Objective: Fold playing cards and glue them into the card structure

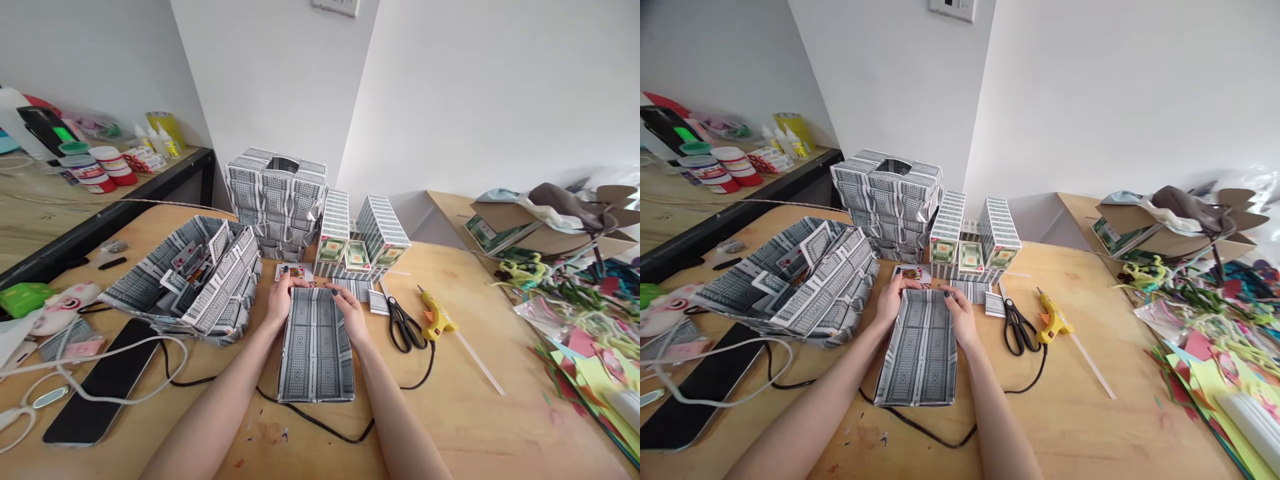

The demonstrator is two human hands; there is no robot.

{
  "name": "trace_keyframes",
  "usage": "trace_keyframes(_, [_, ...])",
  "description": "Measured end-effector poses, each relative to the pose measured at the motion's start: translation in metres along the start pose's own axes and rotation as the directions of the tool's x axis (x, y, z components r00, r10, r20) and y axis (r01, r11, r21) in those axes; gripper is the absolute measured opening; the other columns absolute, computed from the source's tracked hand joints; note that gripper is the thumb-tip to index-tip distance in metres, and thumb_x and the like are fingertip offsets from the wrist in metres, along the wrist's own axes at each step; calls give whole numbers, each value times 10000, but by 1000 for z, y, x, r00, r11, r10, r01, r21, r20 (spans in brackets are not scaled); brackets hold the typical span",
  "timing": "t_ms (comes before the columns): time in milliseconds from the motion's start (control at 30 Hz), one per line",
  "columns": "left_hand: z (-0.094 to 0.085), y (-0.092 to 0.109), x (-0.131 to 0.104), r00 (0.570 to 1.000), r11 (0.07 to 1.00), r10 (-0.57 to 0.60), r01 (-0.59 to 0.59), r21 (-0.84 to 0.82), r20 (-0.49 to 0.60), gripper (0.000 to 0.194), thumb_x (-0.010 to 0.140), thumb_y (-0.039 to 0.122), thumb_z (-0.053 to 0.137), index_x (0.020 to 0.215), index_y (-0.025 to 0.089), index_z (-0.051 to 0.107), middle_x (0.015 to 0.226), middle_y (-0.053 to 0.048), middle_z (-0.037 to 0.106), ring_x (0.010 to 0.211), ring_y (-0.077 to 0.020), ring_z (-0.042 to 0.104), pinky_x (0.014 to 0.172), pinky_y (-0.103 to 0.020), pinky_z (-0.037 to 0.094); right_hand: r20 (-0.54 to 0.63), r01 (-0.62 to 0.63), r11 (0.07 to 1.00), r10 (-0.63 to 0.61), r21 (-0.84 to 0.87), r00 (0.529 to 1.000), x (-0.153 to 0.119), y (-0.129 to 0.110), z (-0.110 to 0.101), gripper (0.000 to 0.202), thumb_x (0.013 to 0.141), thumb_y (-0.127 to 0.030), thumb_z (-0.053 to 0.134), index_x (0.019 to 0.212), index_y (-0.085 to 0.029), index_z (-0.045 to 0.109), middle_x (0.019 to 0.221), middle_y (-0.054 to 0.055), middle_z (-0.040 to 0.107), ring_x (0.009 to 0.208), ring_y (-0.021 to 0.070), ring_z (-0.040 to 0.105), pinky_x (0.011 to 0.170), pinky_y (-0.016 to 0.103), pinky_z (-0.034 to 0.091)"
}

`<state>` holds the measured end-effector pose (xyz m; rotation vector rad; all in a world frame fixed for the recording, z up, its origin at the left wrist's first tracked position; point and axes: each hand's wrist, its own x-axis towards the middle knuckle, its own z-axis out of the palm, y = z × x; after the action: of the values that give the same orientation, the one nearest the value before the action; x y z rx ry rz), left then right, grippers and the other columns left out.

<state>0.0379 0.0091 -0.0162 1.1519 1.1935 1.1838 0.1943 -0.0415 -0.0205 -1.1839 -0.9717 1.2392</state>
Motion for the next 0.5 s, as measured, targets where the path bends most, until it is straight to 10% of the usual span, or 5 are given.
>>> trace_keyframes(500, [3, -9, -1, 991, 998, 60, -60, -7, 115, 148, 654, 191, 567, 783, 154, 629, 599, -10, 658, 627, -169, 635, 646, -272, 476, -136, 3, 998, -11, -62, 991, 3, 4, -3, 280, 707, -390, 529, 629, -182, 701, 681, 21, 660, 738, 200, 561, 742, 293, 382])
